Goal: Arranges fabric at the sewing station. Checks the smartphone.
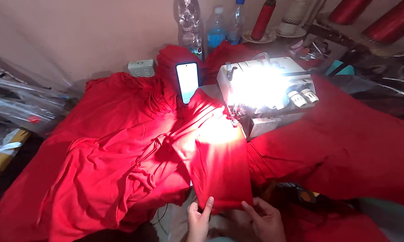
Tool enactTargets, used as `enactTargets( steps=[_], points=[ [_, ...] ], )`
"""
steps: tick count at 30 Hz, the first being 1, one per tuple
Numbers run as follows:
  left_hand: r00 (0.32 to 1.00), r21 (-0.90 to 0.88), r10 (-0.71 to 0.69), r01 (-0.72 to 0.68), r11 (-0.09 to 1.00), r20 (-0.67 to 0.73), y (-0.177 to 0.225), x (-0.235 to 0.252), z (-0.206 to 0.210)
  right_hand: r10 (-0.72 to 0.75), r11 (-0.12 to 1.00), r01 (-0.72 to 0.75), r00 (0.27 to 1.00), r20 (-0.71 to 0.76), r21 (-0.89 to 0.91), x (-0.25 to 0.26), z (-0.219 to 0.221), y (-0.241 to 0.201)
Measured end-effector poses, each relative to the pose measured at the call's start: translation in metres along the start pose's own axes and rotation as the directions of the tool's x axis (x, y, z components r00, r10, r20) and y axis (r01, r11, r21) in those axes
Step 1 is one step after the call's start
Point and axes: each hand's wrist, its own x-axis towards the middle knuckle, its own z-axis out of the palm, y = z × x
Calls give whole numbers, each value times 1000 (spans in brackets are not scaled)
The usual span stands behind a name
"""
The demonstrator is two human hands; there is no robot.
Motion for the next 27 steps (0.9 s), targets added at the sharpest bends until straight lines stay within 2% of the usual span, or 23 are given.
enactTargets(
  steps=[4, 8, 12, 16, 25, 27],
  points=[
    [992, 59, 124, -122, 991, -27, 2, -7, -5, -30, 999, 29, 999, 38, 39, -4, 1, 0],
    [992, 117, 119, -114, 987, -35, 16, -28, -1, 14, 999, -16, 998, 67, 39, -13, -3, -13],
    [960, 162, 267, -251, 954, -88, 14, -31, 4, 29, 998, -33, 997, 70, 53, -12, -8, -19],
    [911, 243, 404, -375, 895, -84, 26, -13, 10, -6, 997, 1, 998, 60, 81, 12, -3, -30],
    [768, 307, 634, -583, 752, -95, 59, 46, 31, -204, 970, 201, 979, 6, 137, 76, 14, -44],
    [784, 246, 618, -588, 770, -62, 61, 56, 31, -204, 965, 202, 979, -5, 166, 82, 15, -47]
  ],
)
